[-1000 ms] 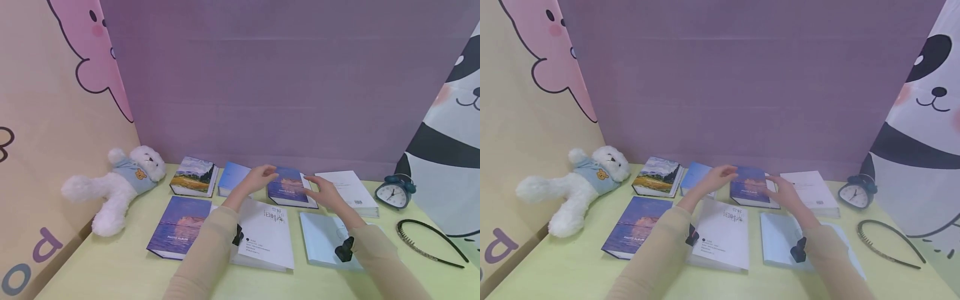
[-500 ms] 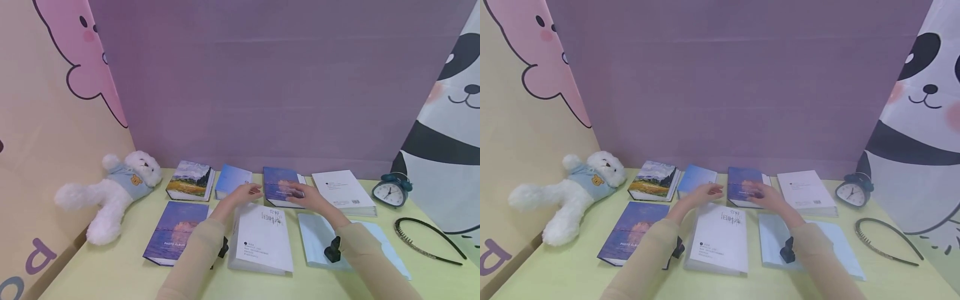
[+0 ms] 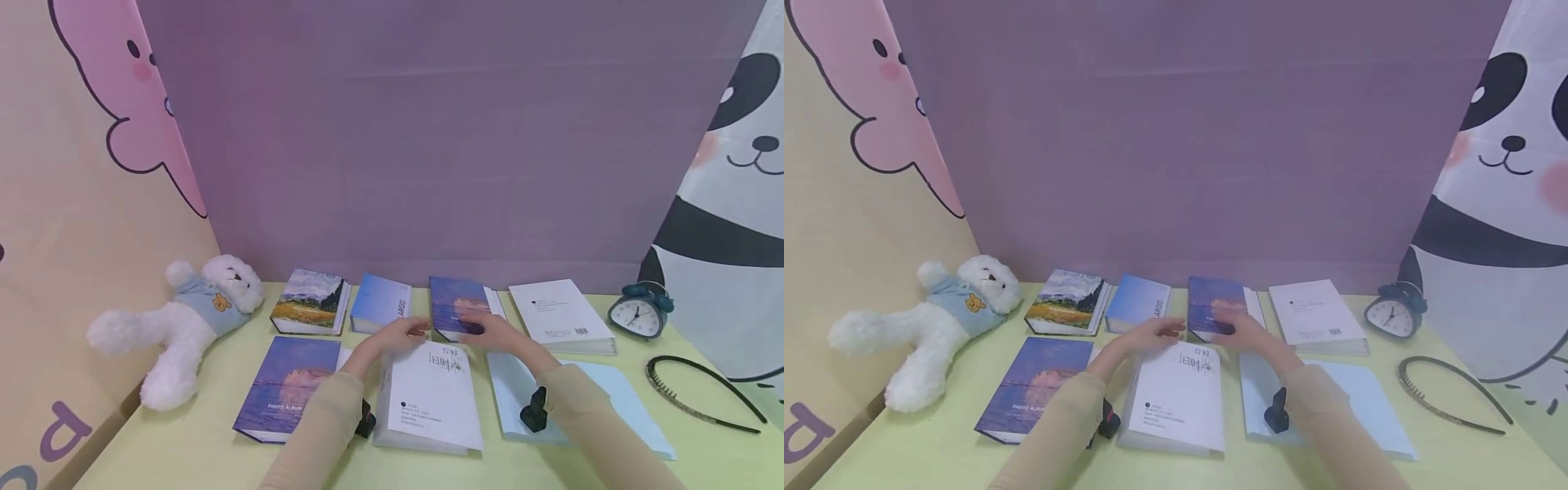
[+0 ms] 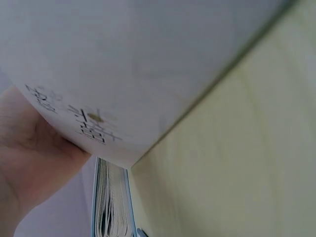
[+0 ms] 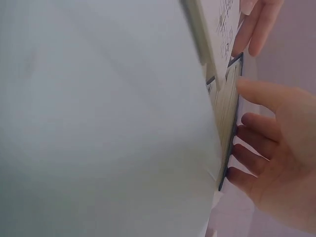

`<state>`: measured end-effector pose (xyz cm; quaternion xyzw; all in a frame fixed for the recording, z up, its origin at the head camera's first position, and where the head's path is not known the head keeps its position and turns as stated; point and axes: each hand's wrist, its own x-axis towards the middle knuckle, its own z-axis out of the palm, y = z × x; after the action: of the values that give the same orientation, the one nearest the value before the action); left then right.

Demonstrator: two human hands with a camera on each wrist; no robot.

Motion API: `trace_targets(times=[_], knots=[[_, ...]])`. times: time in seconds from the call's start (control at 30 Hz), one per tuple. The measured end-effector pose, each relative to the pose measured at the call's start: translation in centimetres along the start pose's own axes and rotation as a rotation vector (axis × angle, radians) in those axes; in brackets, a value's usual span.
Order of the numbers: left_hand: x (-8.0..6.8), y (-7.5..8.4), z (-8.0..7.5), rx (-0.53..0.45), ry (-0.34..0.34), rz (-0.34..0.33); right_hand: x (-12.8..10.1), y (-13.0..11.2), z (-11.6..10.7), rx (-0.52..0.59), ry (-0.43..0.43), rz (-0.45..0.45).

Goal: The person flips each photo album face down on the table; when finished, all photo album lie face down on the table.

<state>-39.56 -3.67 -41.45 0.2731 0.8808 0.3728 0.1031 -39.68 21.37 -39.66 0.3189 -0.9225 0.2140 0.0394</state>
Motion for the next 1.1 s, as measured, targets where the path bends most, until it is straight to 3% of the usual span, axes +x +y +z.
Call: trace_targets(times=[0.23,0.47,0.73,0.97,1.1], knots=[[0.1,0.1,0.5,0.076,-0.027,-0.018,0.1,-0.9,-0.3,-0.03,-0.065,0.112],[-0.1,0.6,0.4,0.116,-0.028,-0.037,0.4,-1.3,0.0,-0.096,-0.035,0.063],[-0.5,0.9,0.3,0.089,-0.039,-0.069,0.7,-1.4,0.4,-0.094,0.012,0.124],[-1.0,1.4,-0.1,0.076,-0.05,-0.076,1.0,-1.7,0.3,-0.221,0.061,0.054],[-0.8,1.4,-0.1,0.057,-0.055,-0.052,1.3,-1.7,0.2,-0.25,0.066,0.057]])
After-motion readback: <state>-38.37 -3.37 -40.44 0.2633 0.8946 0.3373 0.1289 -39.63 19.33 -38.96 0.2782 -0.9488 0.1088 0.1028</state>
